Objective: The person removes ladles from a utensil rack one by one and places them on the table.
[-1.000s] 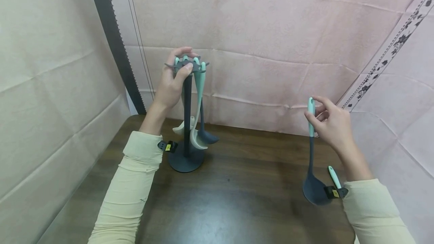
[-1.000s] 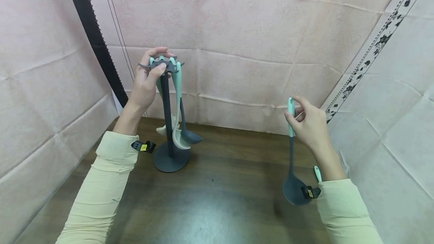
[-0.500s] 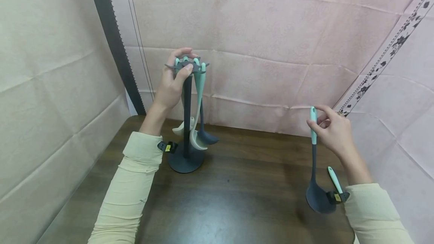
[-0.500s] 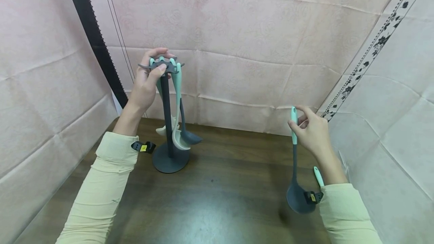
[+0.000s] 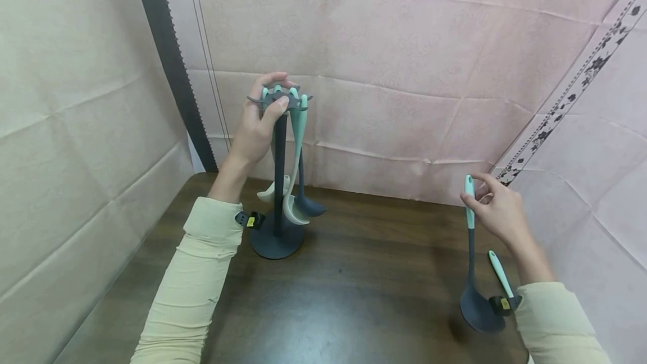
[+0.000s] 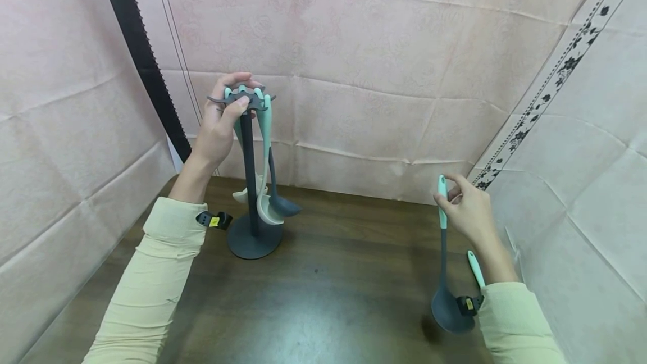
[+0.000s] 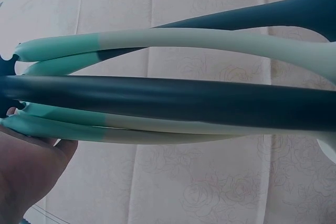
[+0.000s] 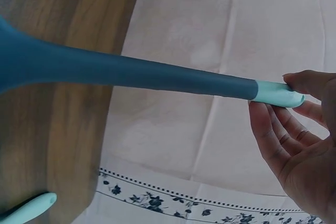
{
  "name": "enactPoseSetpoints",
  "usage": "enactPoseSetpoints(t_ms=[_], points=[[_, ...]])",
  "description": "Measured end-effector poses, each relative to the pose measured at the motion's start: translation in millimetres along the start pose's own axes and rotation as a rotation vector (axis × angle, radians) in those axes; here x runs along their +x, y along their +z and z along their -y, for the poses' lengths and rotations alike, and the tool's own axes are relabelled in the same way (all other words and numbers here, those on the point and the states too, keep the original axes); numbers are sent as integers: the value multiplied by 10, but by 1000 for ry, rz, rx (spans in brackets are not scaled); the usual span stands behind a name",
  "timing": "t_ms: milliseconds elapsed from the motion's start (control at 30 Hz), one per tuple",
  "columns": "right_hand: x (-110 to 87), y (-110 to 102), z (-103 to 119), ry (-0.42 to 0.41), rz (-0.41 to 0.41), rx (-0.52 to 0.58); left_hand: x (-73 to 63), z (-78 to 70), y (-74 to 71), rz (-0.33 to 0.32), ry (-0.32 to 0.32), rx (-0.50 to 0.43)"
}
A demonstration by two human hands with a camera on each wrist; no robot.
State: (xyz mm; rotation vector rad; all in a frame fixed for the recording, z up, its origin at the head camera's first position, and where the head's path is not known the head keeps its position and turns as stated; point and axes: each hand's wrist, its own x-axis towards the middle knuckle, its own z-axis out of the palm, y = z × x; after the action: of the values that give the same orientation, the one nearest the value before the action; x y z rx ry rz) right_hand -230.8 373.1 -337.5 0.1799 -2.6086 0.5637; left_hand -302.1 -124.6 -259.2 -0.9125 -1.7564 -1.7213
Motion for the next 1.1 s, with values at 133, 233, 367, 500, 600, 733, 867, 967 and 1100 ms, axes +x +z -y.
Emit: enactPoseSetpoints(t_ms=[133, 233, 367, 500, 600, 733, 867, 967, 1100], points=[[-34, 25, -39, 8, 5, -4, 2, 1, 0, 0, 0, -9], [-58, 46, -77, 5, 11, -22, 3, 2, 0, 0, 3, -12], [-91, 78, -147, 21, 48, -31, 0, 0, -1, -1, 3, -11], [-126, 109, -230, 38, 81, -26, -1, -4, -1, 1, 4, -9], [-150, 127, -293, 33, 91, -32, -2, -6, -3, 3, 3, -4], [-169, 146, -360, 36, 117, -44, 8, -14, -10, 3, 5, 13], [-199, 160, -405, 59, 173, -36, 15, -14, -18, 0, 5, 30], [-230, 171, -432, 67, 202, -24, 12, -5, -20, 0, 3, 29], [-273, 200, -467, 90, 233, 14, 2, 7, -21, -1, 3, 26]])
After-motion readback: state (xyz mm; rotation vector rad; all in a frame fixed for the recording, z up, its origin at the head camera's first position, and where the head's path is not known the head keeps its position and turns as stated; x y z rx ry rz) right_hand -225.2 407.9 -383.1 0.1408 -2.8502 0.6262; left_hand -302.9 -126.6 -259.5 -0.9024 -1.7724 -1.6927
